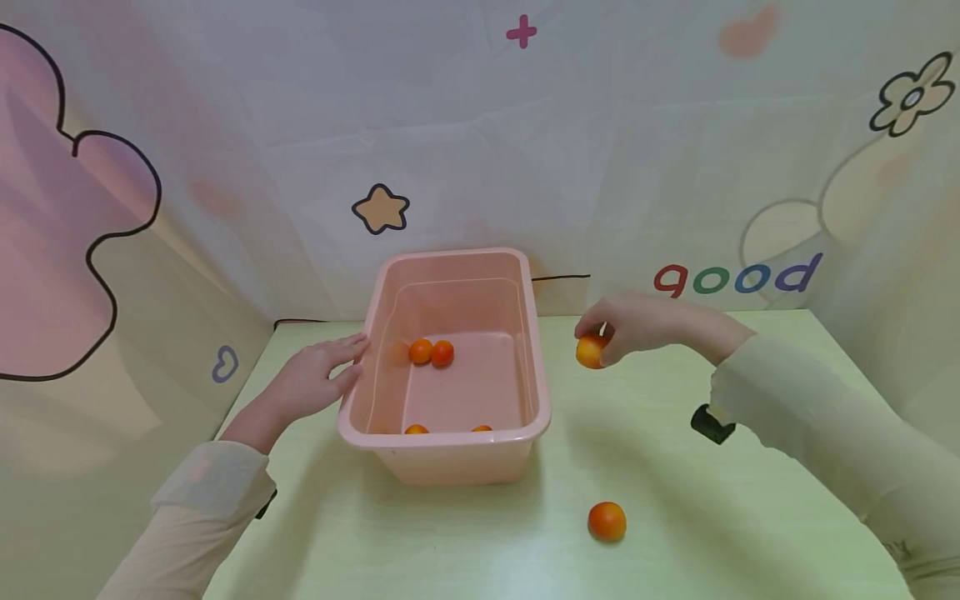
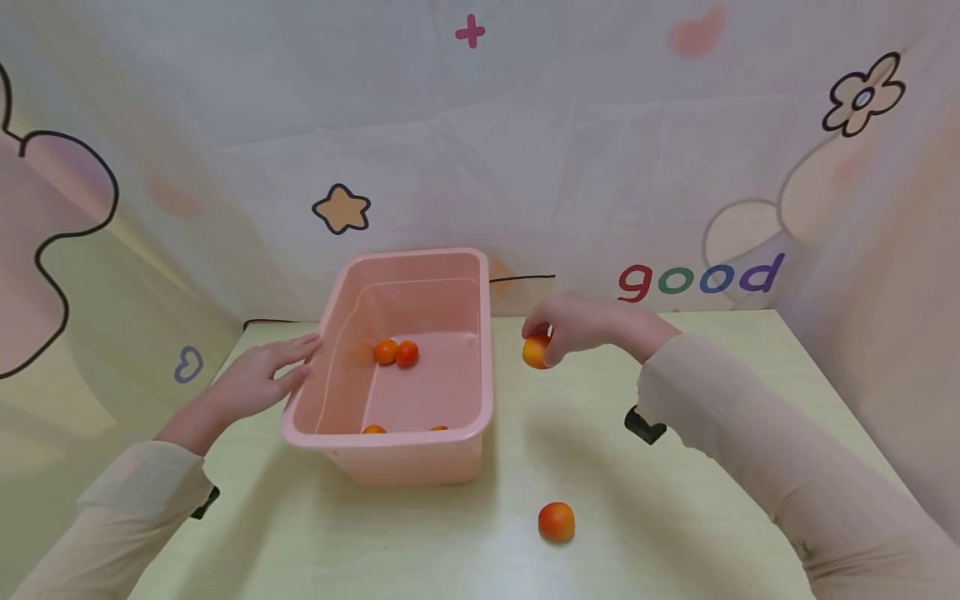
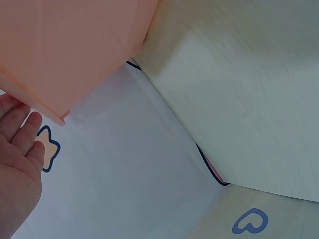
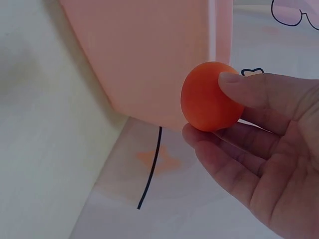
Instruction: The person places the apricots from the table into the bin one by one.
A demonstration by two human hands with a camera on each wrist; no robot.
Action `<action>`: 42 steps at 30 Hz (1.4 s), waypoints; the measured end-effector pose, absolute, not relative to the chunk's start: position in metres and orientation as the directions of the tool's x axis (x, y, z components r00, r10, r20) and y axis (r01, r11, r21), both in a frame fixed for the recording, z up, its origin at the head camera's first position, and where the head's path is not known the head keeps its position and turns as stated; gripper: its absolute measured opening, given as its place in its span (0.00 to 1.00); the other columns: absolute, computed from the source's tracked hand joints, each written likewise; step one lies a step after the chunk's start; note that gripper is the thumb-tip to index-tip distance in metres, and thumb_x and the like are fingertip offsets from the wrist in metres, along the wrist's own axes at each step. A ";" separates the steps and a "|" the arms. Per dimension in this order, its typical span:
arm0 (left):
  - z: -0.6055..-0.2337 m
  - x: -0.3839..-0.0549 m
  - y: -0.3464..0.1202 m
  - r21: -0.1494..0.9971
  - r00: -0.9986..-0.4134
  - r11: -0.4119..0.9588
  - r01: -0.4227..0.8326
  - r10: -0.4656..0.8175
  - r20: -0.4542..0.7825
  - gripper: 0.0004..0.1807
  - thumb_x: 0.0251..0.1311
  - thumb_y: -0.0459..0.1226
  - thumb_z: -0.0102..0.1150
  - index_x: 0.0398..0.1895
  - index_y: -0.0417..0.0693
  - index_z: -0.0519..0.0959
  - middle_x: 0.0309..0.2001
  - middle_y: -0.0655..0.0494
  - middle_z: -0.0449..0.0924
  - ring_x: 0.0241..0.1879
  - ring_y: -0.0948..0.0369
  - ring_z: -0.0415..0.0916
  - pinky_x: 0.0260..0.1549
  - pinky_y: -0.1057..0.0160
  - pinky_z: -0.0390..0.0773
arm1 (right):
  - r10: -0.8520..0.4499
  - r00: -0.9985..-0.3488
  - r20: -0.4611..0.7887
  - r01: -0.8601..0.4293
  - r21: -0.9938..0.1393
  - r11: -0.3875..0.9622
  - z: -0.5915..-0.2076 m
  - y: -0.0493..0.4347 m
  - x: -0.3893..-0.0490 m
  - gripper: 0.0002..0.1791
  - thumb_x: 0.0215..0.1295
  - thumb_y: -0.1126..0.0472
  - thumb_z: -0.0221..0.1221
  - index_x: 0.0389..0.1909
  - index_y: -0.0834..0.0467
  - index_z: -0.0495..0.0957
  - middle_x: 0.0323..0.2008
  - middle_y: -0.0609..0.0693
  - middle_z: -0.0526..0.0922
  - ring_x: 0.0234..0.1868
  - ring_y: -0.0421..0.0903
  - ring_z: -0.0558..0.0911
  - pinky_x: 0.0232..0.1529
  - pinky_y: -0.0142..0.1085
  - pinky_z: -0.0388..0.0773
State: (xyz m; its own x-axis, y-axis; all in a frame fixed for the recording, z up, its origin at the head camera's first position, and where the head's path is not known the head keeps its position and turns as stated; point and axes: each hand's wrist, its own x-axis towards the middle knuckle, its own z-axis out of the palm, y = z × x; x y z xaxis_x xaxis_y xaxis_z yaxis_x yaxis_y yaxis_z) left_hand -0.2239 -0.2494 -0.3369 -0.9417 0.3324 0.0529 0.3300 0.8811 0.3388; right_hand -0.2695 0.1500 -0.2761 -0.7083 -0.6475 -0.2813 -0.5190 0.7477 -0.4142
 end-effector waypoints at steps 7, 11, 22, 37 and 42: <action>-0.337 -0.223 -0.250 0.349 -0.946 0.883 0.314 0.321 0.039 0.26 0.62 0.42 0.46 0.63 0.47 0.60 0.64 0.47 0.59 0.61 0.43 0.57 0.55 0.39 0.59 | -0.688 -0.679 -0.257 -0.559 -0.426 0.711 -0.260 0.131 -0.279 0.11 0.49 0.69 0.59 0.35 0.57 0.78 0.31 0.49 0.76 0.35 0.47 0.73 0.37 0.34 0.74; -0.337 -0.222 -0.251 0.353 -0.949 0.885 0.304 0.315 0.028 0.26 0.62 0.42 0.46 0.64 0.48 0.59 0.65 0.48 0.58 0.62 0.43 0.57 0.55 0.38 0.59 | -0.700 -0.661 -0.270 -0.569 -0.428 0.702 -0.254 0.115 -0.286 0.11 0.49 0.69 0.60 0.35 0.56 0.78 0.31 0.49 0.77 0.35 0.47 0.73 0.37 0.34 0.73; -0.339 -0.222 -0.251 0.362 -0.954 0.889 0.282 0.299 0.009 0.27 0.62 0.43 0.46 0.64 0.49 0.58 0.65 0.49 0.57 0.62 0.43 0.56 0.54 0.38 0.58 | -0.724 -0.633 -0.273 -0.628 -0.366 0.687 -0.248 0.075 -0.302 0.08 0.43 0.74 0.53 0.17 0.59 0.70 0.18 0.46 0.64 0.23 0.43 0.63 0.26 0.30 0.60; -0.337 -0.222 -0.251 0.356 -0.946 0.880 0.314 0.321 0.040 0.27 0.62 0.42 0.46 0.64 0.48 0.59 0.65 0.48 0.58 0.62 0.43 0.57 0.54 0.39 0.61 | -0.585 -0.744 -0.322 -0.479 -0.354 0.803 -0.257 0.025 -0.315 0.12 0.49 0.69 0.58 0.36 0.56 0.78 0.34 0.50 0.75 0.35 0.46 0.72 0.34 0.31 0.73; -0.337 -0.223 -0.251 0.351 -0.945 0.881 0.318 0.324 0.043 0.26 0.62 0.42 0.46 0.64 0.48 0.59 0.65 0.48 0.58 0.62 0.43 0.57 0.55 0.39 0.60 | -0.575 -0.748 -0.331 -0.450 -0.384 0.806 -0.264 0.012 -0.317 0.11 0.49 0.68 0.60 0.35 0.54 0.79 0.35 0.49 0.77 0.35 0.46 0.73 0.34 0.28 0.75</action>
